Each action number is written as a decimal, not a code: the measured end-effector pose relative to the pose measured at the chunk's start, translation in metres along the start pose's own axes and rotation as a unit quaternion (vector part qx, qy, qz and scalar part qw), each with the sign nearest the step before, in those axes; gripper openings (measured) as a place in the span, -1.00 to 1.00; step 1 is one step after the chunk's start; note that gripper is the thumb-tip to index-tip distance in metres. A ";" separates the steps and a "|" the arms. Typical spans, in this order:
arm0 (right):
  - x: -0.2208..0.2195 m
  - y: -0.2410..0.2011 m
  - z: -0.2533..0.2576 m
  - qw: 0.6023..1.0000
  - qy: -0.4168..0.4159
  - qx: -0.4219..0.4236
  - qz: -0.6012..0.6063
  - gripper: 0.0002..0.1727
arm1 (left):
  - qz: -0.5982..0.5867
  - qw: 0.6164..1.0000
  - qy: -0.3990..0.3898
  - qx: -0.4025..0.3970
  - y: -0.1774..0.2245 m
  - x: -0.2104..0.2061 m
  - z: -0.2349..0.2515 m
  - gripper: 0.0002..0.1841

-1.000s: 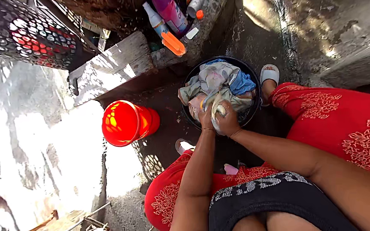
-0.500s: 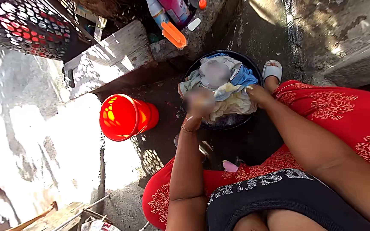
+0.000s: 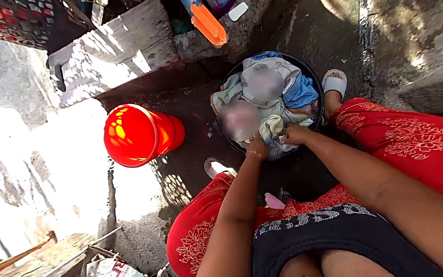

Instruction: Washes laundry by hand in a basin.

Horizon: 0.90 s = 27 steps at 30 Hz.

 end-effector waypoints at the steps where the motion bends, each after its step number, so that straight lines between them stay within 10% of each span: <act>1: -0.002 0.003 0.006 1.000 -0.010 -0.021 -0.019 -0.52 | 0.013 1.000 -0.003 -0.003 -0.001 -0.005 0.006 -0.55; 14: -0.002 -0.011 -0.004 0.988 -0.043 -0.119 -0.090 -0.49 | -0.073 0.994 -0.032 -0.075 -0.013 0.009 0.021 -0.48; 17: 0.037 -0.037 -0.037 0.995 0.031 -0.092 0.014 -0.46 | -0.223 0.967 0.053 -0.112 -0.012 0.053 -0.009 -0.11; 21: 0.102 -0.114 -0.114 0.981 0.125 0.063 0.134 -0.66 | -0.267 0.936 0.123 -0.196 0.012 0.084 -0.051 0.30; 27: 0.196 -0.168 -0.268 0.783 0.339 0.389 0.347 -0.75 | -0.442 0.849 0.248 -0.148 0.013 0.088 -0.098 -0.38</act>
Point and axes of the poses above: each hand's wrist, its own z-axis towards the middle knuckle, its own x-axis out of the back of the hand, y = z × x, the point moved 8 cm from there along z, towards the middle knuckle, and after that the axes turned 4 degrees about y, right-handed, at the moved point
